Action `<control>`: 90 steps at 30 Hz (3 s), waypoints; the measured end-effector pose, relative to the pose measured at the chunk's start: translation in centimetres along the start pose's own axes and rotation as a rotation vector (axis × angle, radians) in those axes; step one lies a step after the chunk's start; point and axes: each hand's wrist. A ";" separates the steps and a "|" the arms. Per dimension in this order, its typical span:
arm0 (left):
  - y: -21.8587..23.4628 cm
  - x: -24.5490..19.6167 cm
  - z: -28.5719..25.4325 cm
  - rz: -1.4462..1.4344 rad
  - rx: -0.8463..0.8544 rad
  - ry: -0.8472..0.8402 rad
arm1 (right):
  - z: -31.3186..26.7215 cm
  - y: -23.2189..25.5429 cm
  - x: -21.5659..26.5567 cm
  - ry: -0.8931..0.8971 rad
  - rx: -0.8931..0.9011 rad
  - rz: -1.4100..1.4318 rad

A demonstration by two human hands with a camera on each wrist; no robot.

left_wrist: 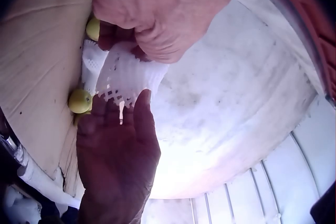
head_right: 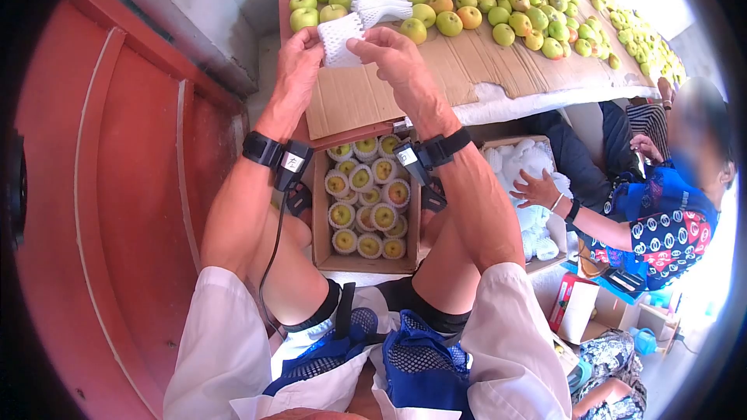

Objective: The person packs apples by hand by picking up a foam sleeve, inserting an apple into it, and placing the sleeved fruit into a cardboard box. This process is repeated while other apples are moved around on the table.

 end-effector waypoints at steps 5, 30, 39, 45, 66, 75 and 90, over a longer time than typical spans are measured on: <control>-0.1 -0.1 0.0 0.033 -0.054 -0.036 | 0.4 -0.6 -0.4 0.191 -0.026 -0.040; 0.9 -1.4 -1.4 -0.635 0.405 0.478 | 3.3 3.1 -4.4 -0.179 0.102 0.530; 1.2 1.5 -2.1 -0.583 0.451 0.696 | 3.4 4.0 -6.2 -0.234 0.157 0.487; 1.5 1.2 -1.7 -0.611 0.433 0.579 | 3.1 6.6 -6.0 -0.087 -0.018 -0.050; 3.6 0.1 -0.9 -0.672 0.201 0.449 | 7.1 8.0 -7.2 -0.120 -0.071 0.094; 3.8 -0.2 -0.6 -0.751 0.213 0.427 | 4.6 7.3 -5.8 -0.178 0.018 0.378; 2.9 0.2 -0.3 -0.743 0.186 0.433 | 1.5 3.2 -3.7 -0.325 0.281 -0.305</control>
Point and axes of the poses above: each hand's wrist, its own z-axis towards the middle knuckle, its own y-axis out of the back of the hand, x = y × z, and after that the axes turned 5 degrees about y, right-handed
